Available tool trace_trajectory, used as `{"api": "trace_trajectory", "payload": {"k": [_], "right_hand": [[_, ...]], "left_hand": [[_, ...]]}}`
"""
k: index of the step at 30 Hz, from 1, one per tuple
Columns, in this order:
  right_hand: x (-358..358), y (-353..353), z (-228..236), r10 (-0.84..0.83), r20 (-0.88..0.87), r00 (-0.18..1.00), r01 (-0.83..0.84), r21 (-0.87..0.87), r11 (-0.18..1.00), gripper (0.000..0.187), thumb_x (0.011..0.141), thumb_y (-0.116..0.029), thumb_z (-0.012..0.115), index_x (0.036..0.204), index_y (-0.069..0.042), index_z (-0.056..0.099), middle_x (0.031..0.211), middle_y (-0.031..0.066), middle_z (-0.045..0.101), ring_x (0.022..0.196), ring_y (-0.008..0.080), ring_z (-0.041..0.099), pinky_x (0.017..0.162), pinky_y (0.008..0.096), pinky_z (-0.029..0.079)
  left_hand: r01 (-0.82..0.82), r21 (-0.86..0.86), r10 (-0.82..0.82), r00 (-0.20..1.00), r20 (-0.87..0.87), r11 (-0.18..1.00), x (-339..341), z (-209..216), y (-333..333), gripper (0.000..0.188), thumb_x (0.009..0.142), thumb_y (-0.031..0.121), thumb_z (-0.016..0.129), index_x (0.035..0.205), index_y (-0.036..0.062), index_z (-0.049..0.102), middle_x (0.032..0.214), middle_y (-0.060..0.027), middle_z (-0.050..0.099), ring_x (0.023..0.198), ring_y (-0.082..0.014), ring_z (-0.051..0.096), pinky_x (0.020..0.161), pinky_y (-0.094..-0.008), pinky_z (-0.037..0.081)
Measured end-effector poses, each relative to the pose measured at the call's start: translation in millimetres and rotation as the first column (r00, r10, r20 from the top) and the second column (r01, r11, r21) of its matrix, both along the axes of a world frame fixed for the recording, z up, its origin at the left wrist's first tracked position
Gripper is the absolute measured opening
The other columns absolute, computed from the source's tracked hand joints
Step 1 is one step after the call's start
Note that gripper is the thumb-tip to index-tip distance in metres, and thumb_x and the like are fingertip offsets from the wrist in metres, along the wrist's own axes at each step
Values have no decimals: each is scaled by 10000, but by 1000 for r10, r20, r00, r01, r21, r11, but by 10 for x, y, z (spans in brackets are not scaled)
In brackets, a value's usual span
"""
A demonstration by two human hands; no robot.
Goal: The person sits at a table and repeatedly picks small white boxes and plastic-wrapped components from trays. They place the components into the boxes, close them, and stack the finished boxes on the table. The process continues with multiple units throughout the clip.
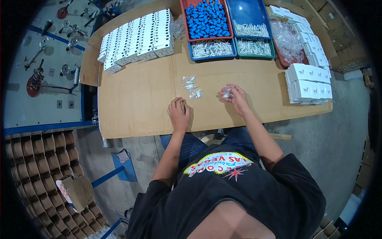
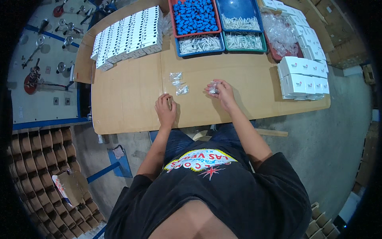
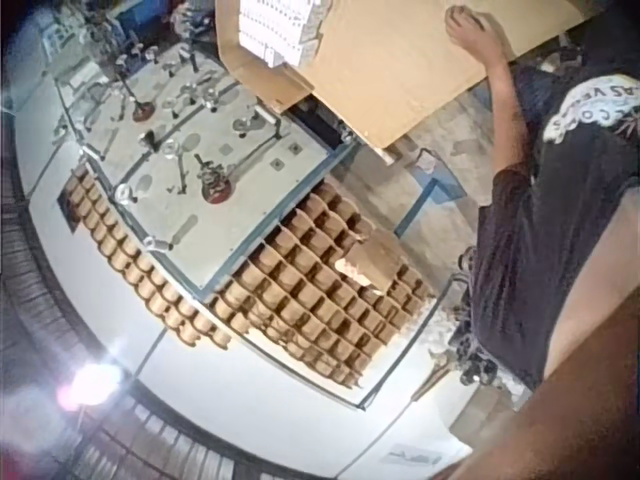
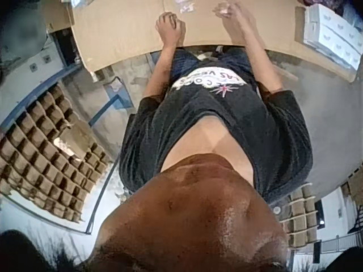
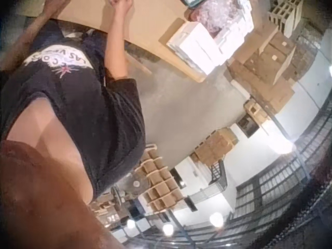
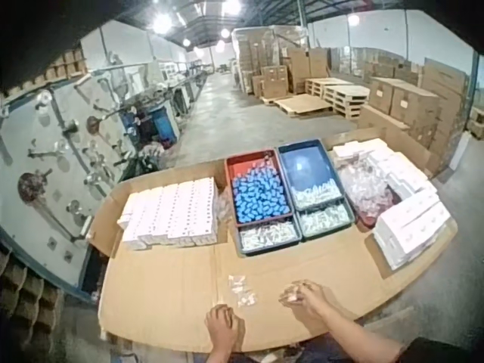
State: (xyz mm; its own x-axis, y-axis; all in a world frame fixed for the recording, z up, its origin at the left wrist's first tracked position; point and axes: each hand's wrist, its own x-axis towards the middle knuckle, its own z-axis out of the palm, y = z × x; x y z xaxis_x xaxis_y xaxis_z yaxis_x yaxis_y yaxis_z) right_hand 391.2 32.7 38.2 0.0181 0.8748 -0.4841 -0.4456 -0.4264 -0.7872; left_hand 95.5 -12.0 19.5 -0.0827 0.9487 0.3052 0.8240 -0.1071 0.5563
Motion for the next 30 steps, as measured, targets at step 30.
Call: {"api": "trace_trajectory", "payload": {"k": [30], "right_hand": [[203, 2290, 392, 337, 632, 698, -430, -8, 903, 376, 866, 4, 717, 1236, 39, 662, 973, 124, 750, 797, 166, 736, 741, 316, 635]], "left_hand": [[-2, 13, 2, 1000, -2, 1000, 15, 32, -8, 289, 888, 113, 703, 1172, 91, 651, 1318, -89, 639, 1251, -319, 574, 1057, -474, 432]]}}
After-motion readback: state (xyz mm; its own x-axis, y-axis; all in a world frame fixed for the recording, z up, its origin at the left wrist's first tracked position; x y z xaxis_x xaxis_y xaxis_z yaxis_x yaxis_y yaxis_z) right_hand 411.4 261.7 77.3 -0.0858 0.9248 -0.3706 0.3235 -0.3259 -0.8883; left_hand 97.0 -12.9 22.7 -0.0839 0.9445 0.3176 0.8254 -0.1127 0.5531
